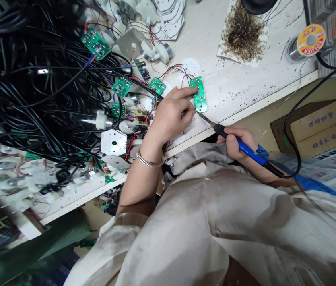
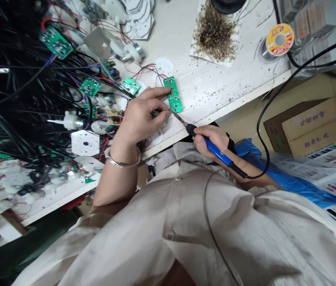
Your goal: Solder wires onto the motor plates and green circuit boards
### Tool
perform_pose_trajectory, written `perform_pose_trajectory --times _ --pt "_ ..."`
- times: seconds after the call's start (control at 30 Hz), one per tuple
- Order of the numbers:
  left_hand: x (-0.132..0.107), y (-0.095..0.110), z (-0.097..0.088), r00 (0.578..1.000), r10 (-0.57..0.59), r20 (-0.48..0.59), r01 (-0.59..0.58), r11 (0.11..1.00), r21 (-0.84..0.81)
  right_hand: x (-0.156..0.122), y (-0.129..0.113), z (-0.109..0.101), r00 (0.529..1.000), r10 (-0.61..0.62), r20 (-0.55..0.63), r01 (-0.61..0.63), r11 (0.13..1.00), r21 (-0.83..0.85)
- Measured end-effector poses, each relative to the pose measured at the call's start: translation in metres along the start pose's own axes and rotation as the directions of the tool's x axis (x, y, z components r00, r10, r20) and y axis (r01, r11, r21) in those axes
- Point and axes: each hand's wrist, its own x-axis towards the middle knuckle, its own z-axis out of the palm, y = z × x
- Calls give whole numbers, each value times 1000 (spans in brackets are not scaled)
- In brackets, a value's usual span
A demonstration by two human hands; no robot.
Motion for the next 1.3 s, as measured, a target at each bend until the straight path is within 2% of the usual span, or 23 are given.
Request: perform_pose_trajectory --times 0.1,0.2,0.33,0.53,0.7,0.8,0.9,1.07,1.2,1.3 --pt "0 0 0 1000 1 -4 -1 1000 5 -2 2 0 998 30 -56 -27 998 58" --pt "0 1 0 1000 4 -13 -4 1000 11 0 7 2 997 8 -79 1 994 108" --pt "0 3 0 1000 -3 -13 3 1000 17 16 17 11 985 -67 -157 75 996 42" --pt "1 3 1 1000 -5 -20 5 1000 24 48 25 24 973 -225 -61 210 960 -186" --pt "1 1 2 1000 8 -24 -8 1000 21 52 28 26 988 -154 -29 141 952 -272" --pt "1 1 2 1000 4 -25 -3 1000 20 52 28 25 983 -173 -55 154 954 -257" --pt "0 2 2 999 6 -32 -5 1000 24 53 27 25 990 -135 -29 122 955 -271" --pt "-1 4 2 999 15 -32 -14 999 34 53 29 32 972 -233 -18 224 951 -214" --pt "1 -2 4 1000 8 -27 -7 1000 23 46 39 39 980 -200 3 198 967 -163" --pt "-1 -4 5 999 25 -37 -25 1000 19 41 40 40 979 -202 -4 197 960 -200"
